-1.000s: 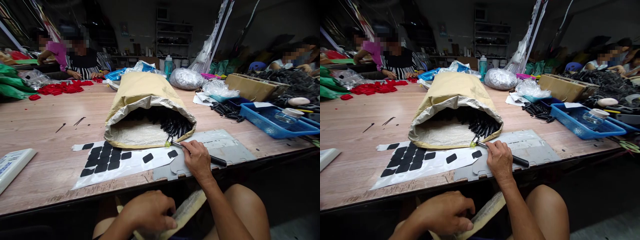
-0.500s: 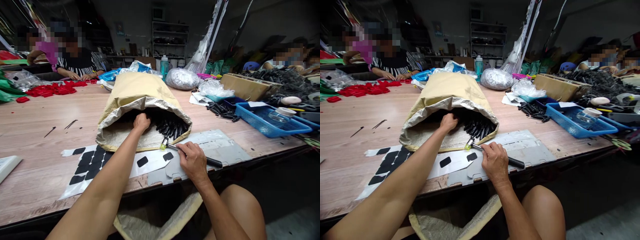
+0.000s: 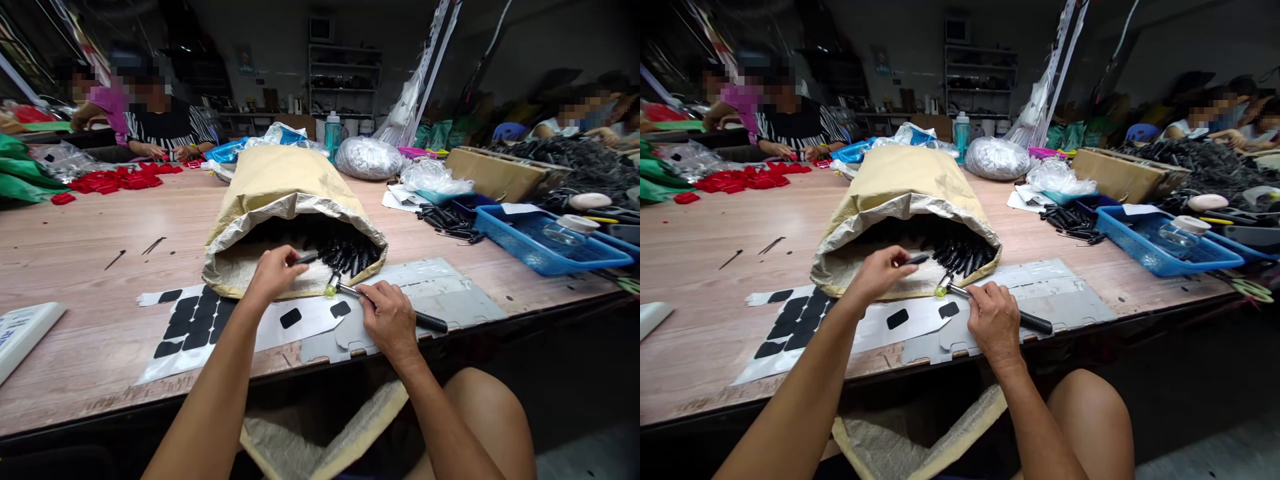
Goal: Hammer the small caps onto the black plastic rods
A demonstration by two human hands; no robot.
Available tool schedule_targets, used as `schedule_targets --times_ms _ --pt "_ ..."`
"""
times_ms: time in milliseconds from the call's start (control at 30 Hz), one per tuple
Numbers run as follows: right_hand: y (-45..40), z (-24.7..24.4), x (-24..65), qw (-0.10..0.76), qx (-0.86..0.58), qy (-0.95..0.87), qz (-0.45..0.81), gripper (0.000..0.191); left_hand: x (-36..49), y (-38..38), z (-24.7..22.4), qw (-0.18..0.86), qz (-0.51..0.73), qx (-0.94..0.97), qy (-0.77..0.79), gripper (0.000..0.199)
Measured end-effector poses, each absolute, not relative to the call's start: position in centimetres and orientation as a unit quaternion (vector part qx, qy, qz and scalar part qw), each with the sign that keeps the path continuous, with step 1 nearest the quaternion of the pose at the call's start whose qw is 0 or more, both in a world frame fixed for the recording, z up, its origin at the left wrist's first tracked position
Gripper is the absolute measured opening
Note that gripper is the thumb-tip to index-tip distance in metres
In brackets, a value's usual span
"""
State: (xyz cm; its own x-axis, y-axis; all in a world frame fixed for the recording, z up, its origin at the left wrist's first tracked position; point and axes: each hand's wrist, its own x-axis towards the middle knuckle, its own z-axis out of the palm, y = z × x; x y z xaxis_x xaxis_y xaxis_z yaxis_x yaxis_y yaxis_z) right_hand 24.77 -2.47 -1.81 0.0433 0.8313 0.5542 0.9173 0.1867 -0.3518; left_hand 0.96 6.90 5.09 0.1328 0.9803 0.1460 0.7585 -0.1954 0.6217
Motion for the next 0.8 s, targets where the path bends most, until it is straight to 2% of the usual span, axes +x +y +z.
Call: schedule_targets --times_ms 133,300,567,800 --pt "-2.5 -1.9 24.9 0.333 -0.639 -0.69 -0.065 0.023 -0.2 2.4 2.7 0.261 0.248 0.773 0.523 0.018" --pt "-2.4 -2.1 25.1 0.317 -0.632 -0.703 -0.076 0.024 -0.4 1.3 0.1 0.24 0.283 0.787 0.493 0.018" --pt "-3.4 -0.9 24.3 0.335 -0.603 -0.718 -0.097 0.035 -0.3 1.5 0.4 0.258 0.289 0.779 0.493 0.017" --pt "-5.9 0.4 22.2 0.395 -0.557 -0.731 -0.008 0.037 -0.3 1.4 0.4 0.271 0.297 0.773 0.49 0.017"
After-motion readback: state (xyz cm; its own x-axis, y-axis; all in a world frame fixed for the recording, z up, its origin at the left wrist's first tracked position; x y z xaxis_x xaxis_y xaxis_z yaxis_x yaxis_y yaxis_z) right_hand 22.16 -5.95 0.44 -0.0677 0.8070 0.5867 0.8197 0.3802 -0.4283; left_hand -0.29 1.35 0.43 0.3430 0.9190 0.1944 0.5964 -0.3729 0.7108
